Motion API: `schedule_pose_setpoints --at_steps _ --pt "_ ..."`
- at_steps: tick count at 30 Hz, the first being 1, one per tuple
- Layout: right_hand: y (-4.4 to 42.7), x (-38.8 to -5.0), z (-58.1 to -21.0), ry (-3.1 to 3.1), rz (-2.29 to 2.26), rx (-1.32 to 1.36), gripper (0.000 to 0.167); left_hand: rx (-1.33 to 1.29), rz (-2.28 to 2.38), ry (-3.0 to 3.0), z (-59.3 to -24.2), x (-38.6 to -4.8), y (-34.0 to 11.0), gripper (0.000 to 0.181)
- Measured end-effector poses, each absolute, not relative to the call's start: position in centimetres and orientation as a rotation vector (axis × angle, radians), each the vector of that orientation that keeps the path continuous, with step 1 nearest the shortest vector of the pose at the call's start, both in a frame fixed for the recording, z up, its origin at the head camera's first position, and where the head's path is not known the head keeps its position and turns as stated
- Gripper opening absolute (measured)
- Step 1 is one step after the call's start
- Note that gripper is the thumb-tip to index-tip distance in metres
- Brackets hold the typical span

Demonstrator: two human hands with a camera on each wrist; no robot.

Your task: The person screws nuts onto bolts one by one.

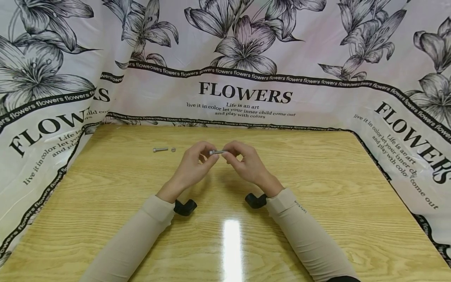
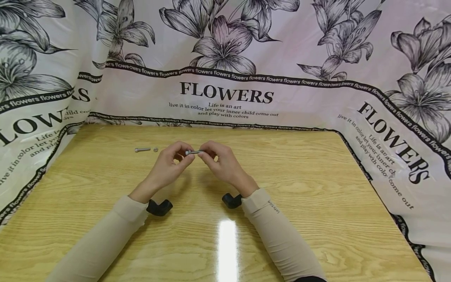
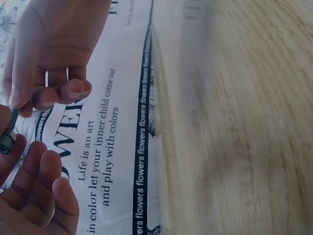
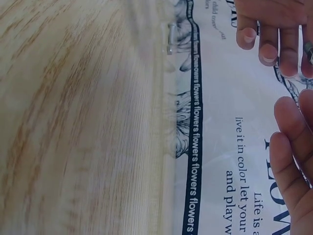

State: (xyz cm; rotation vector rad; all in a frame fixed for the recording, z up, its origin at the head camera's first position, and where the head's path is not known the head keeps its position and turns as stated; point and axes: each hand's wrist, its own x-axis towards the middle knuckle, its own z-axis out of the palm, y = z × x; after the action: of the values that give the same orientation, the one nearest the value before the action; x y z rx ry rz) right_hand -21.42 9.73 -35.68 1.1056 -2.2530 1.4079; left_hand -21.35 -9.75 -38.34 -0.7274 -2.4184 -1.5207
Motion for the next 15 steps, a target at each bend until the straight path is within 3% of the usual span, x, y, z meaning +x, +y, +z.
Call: schedule_pose_setpoints --at_steps 15 --pt "9.86 -21.5 -35.6 -2.27 1.42 1.061 0.005 -0.684 -1.518 -2.414 -38.32 -21.47 -9.97 0.01"
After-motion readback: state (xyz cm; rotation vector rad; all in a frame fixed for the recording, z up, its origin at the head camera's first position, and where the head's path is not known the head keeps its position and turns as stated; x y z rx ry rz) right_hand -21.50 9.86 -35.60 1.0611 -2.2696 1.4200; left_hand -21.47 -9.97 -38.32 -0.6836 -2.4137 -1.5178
